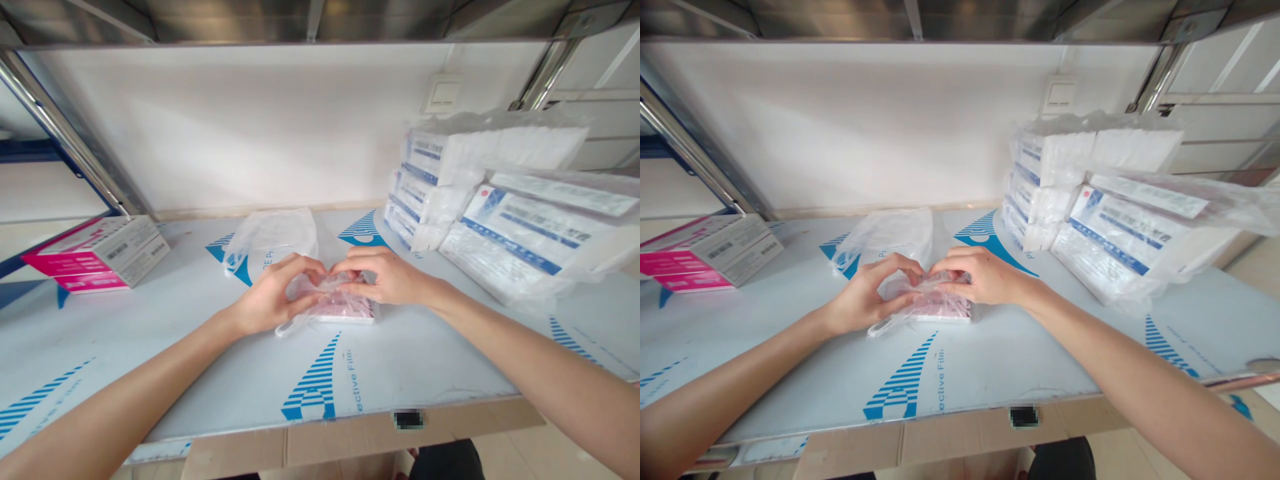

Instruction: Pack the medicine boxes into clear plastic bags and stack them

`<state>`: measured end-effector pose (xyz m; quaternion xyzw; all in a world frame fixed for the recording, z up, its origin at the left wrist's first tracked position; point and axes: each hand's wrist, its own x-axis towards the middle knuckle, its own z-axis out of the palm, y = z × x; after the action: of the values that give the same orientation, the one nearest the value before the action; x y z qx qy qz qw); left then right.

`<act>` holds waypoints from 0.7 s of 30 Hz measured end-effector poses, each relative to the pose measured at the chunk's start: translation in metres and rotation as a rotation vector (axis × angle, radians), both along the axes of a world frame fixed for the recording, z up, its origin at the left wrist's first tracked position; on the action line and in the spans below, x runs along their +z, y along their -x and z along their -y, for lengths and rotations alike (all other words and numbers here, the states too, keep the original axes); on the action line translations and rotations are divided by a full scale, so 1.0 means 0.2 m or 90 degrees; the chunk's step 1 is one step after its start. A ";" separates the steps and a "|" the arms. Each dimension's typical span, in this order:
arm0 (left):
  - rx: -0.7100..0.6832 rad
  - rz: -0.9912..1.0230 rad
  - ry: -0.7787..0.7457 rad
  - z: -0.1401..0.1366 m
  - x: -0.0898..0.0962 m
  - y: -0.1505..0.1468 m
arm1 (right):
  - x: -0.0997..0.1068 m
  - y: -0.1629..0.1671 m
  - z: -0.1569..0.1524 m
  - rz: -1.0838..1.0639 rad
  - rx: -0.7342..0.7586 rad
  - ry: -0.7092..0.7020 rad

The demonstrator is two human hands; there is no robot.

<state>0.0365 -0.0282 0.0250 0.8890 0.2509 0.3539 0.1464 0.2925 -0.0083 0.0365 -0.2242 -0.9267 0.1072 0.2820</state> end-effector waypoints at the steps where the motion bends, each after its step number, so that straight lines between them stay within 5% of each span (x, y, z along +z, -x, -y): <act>1: -0.009 -0.010 -0.029 0.00 0.00 0.00 | 0.00 0.00 0.00 0.004 0.004 0.009; 5: 0.035 0.040 -0.082 0.00 0.01 -0.01 | 0.01 -0.01 -0.02 -0.008 0.008 0.048; 8: 0.084 0.122 0.011 0.00 0.02 -0.02 | 0.03 -0.03 -0.03 -0.017 -0.002 0.064; 12: 0.023 0.228 0.134 0.00 0.02 -0.03 | 0.04 -0.03 -0.02 -0.097 -0.018 0.128; 21: 0.088 0.127 0.024 0.02 0.05 -0.03 | 0.06 0.00 0.03 -0.147 -0.018 0.062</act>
<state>0.0432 -0.0319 0.0353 0.8271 0.3021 0.4451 0.1626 0.2924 -0.0135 0.0475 -0.2368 -0.8783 0.1735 0.3773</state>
